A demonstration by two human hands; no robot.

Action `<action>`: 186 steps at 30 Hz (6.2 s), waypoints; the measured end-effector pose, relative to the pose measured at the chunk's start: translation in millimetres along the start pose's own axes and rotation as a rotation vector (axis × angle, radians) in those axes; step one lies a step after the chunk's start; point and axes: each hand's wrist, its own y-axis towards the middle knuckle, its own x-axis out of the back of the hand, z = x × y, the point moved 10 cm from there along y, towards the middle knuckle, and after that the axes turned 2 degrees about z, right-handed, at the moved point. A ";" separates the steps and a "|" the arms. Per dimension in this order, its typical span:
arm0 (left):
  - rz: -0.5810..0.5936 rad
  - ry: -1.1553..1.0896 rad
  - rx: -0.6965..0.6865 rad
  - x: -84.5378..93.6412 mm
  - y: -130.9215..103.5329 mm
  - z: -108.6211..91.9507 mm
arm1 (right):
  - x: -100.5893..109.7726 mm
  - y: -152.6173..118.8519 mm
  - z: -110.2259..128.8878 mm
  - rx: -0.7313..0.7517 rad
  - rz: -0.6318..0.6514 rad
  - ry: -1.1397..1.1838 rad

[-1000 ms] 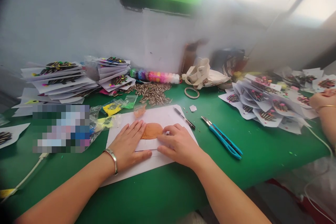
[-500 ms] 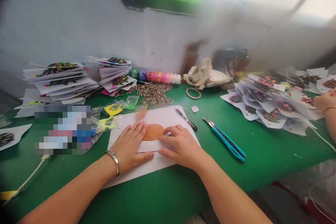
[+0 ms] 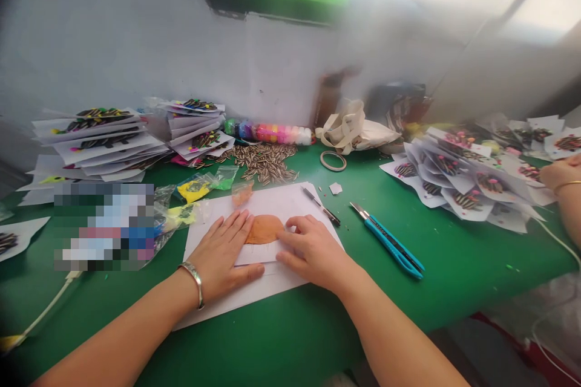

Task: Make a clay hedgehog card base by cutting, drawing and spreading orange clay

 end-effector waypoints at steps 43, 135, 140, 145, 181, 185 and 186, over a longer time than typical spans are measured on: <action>-0.023 0.000 -0.014 2.1 -4.0 -0.5 | -0.5 0.3 -19.1 -0.064 -0.030 0.113; -0.010 -0.029 0.036 24.1 -11.1 18.4 | -0.6 28.1 13.9 -0.080 -0.163 -0.072; -0.019 0.027 0.019 24.0 -10.5 15.5 | -10.2 30.7 36.9 -0.011 -0.081 -0.068; -0.039 0.048 0.011 24.0 -8.2 15.0 | -8.0 30.4 33.6 -0.031 -0.068 -0.063; -0.026 -0.015 0.025 18.4 -13.0 16.6 | -23.2 26.5 49.3 0.139 0.021 -0.151; -0.030 -0.007 0.027 18.6 -13.2 16.6 | -13.7 26.3 45.8 0.111 0.006 -0.106; -0.026 -0.004 0.027 18.3 -13.2 16.5 | -12.4 26.1 45.2 0.101 0.005 -0.107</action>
